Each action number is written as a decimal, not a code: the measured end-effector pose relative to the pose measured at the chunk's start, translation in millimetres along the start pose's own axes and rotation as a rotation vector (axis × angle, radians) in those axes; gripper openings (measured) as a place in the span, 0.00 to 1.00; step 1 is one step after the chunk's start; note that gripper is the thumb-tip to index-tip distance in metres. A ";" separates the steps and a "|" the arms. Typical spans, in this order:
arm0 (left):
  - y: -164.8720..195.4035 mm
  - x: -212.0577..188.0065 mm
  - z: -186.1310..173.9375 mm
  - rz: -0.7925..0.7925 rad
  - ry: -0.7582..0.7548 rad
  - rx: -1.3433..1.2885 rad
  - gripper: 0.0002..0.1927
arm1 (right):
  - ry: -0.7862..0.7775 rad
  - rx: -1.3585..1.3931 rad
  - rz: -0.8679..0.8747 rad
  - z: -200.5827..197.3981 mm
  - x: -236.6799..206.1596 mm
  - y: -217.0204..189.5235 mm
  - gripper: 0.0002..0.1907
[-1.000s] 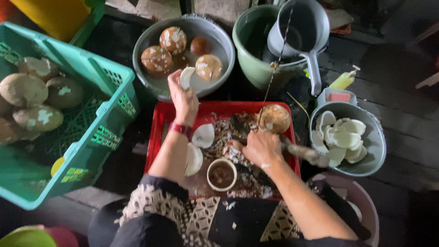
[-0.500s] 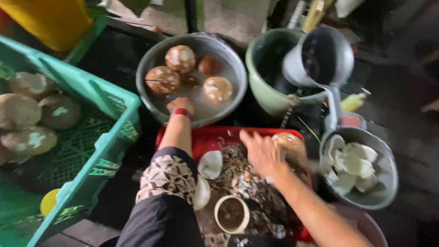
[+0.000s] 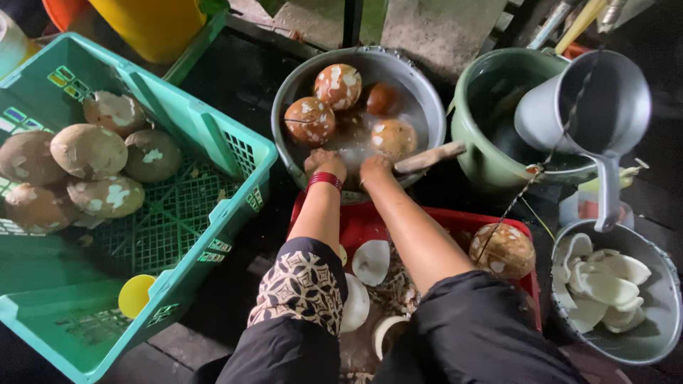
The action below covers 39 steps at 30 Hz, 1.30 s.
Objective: The person sits on the floor and uses a cleaver to crack open coconuts one at a time, prying the shells apart and pulling out the white coconut meat. The meat is placed in a bowl, empty shells are set aside in a side bowl, and whole coconuts are taken from a green crate.
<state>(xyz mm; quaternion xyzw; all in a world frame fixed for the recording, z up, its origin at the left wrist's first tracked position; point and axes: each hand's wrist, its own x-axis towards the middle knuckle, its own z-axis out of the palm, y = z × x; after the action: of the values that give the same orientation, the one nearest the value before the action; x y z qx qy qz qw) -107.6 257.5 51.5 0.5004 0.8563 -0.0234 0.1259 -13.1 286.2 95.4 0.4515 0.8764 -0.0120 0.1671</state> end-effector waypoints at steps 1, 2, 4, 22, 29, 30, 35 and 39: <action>0.0 0.8 1.7 -0.019 0.002 -0.019 0.13 | 0.014 -0.003 0.007 0.4 -0.4 -0.7 0.12; 0.7 1.8 2.5 -0.033 0.006 -0.037 0.12 | 0.028 0.003 0.020 0.4 -0.2 -1.5 0.13; 4.7 0.3 3.2 -0.035 0.043 -0.082 0.11 | 0.079 -0.022 0.025 0.9 -2.3 -0.1 0.14; -4.0 -124.9 -19.3 0.404 -0.190 -2.255 0.24 | 0.445 0.166 -0.167 39.4 -231.5 121.4 0.17; 52.2 -242.3 36.6 0.143 -0.502 -2.418 0.24 | 0.535 0.282 -0.076 79.7 -296.0 118.2 0.16; 61.9 -253.7 42.2 0.107 -0.424 -2.412 0.24 | 0.465 0.243 -0.034 83.1 -297.3 115.6 0.14; 98.4 -295.1 49.9 0.322 0.135 -2.078 0.24 | 0.475 0.208 0.112 91.8 -307.4 107.1 0.11; 93.3 -295.1 35.3 0.315 0.191 -1.943 0.25 | 0.659 0.189 -0.193 88.9 -317.3 100.0 0.18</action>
<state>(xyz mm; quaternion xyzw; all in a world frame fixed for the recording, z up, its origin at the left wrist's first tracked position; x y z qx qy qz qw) 117.6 47.0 95.9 0.2877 0.4335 0.7470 0.4139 261.7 80.3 120.8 0.3598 0.9169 0.0376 -0.1689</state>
